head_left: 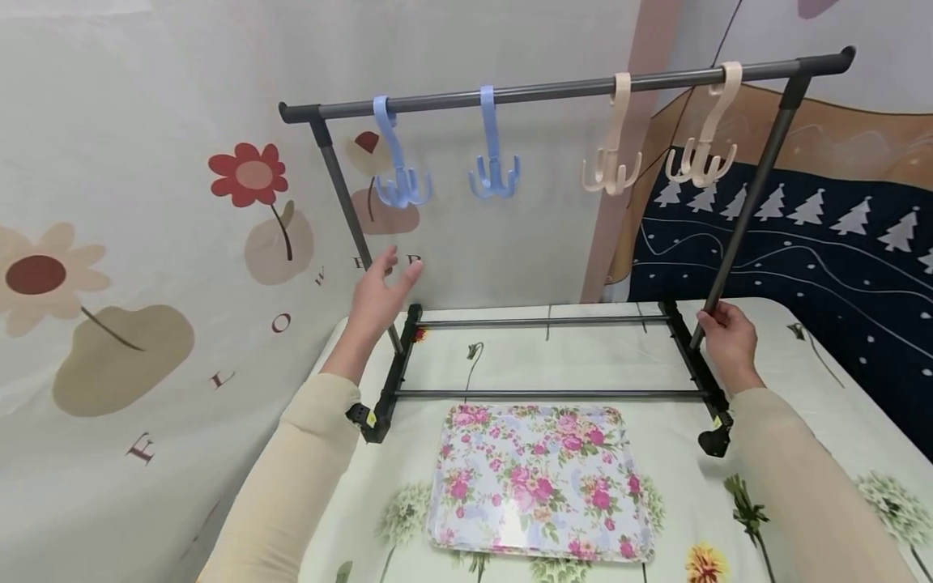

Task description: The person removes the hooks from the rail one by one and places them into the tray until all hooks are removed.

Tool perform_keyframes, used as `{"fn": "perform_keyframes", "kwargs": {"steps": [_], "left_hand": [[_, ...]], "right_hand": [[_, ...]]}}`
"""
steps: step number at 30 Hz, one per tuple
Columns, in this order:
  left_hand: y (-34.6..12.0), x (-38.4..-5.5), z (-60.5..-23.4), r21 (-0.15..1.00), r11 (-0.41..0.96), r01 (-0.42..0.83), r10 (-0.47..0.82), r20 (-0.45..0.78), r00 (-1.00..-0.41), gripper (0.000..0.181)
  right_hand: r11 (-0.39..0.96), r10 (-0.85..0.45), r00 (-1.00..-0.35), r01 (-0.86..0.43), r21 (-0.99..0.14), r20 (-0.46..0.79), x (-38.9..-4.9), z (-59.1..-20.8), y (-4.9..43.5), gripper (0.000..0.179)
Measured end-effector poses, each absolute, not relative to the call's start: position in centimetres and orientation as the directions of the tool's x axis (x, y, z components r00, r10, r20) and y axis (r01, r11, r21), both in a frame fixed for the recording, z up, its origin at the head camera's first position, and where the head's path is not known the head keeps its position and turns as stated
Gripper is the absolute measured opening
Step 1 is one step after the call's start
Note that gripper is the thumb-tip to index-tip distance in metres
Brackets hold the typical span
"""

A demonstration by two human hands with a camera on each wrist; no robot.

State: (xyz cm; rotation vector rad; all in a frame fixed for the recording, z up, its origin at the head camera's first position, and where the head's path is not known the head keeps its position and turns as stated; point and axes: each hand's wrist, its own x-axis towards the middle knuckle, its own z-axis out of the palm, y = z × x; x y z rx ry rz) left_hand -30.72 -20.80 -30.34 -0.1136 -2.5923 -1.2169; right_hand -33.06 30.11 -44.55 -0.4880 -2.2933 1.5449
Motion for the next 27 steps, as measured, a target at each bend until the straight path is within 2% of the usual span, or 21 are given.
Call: {"fn": "perform_keyframes", "kwargs": {"steps": [16,27], "left_hand": [[-20.4,-31.5,-23.8,0.748,0.600,0.284,-0.170,0.466,-0.868,0.081],[-18.8,-31.6,-19.8,0.775,0.578,0.257,-0.251,0.468,-0.847,0.073]], "right_hand": [[0.426,0.434,-0.891,0.075,-0.901,0.132,-32.6,-44.7,30.2,0.047],[0.449,0.405,-0.903,0.062,-0.891,0.141,-32.7,-44.9,30.5,0.046]]}}
